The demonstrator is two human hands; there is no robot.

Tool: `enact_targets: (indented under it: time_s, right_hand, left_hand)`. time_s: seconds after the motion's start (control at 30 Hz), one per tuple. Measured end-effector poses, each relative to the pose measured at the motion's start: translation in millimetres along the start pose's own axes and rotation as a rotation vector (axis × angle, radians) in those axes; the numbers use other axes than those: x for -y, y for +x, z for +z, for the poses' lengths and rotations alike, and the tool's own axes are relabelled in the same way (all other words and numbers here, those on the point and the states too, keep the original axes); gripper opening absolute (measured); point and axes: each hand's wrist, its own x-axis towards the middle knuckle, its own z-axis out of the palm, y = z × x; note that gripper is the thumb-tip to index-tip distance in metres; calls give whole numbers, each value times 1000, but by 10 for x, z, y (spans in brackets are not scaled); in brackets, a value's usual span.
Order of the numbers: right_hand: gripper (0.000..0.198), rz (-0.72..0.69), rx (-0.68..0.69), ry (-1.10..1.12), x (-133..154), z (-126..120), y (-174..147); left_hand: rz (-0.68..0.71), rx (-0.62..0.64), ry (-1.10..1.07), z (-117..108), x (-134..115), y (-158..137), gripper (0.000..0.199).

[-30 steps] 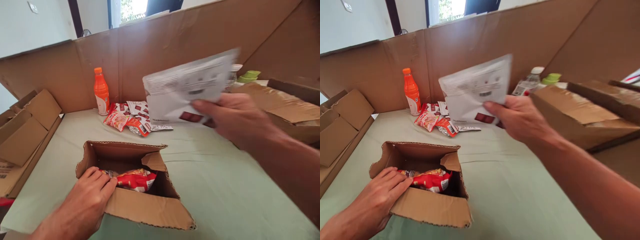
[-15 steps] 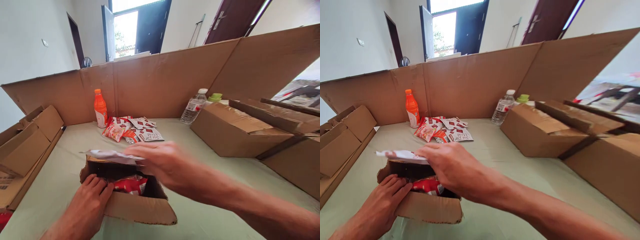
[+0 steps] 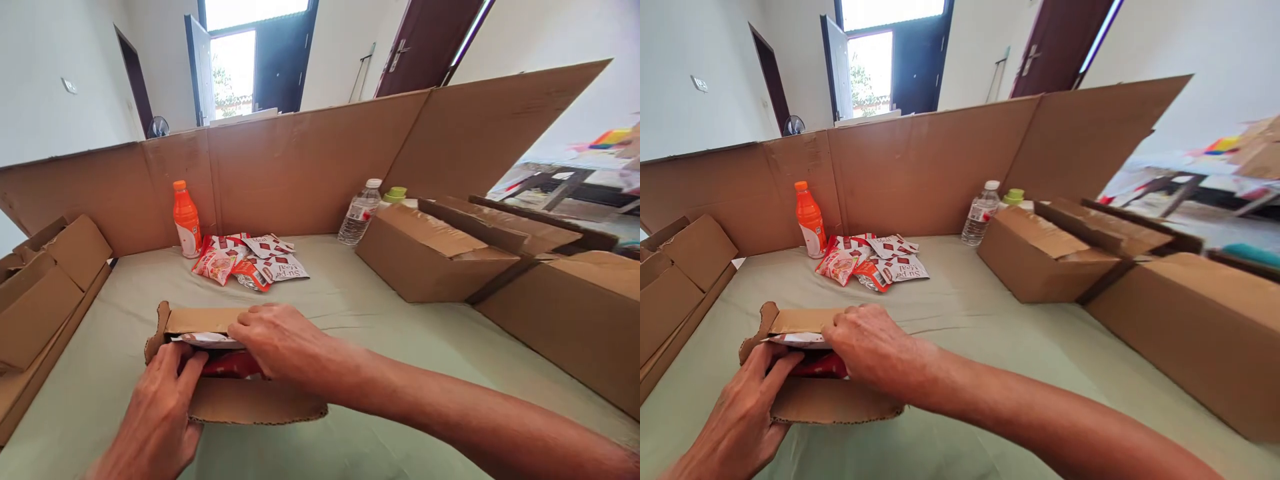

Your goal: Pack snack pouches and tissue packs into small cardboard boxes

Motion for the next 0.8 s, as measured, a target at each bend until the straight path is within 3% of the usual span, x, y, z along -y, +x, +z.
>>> enact_targets:
  time_s: [0.33, 0.43, 0.53, 0.63, 0.8]
  right_hand:
    - [24, -29, 135, -50, -26, 73, 52]
    - [27, -62, 153, 16, -76, 119, 85]
    - [37, -132, 143, 136, -127, 183, 17]
    - [49, -189, 1, 272, -188, 239, -185]
    - [36, -129, -361, 435, -573, 181, -490]
  left_hand:
    - [28, -165, 151, -15, -73, -13, 75]
    - [81, -52, 171, -30, -83, 72, 77]
    - [144, 201, 161, -49, -83, 225, 57]
    - [111, 391, 126, -103, -84, 349, 55]
    - [161, 352, 39, -249, -36, 386, 83]
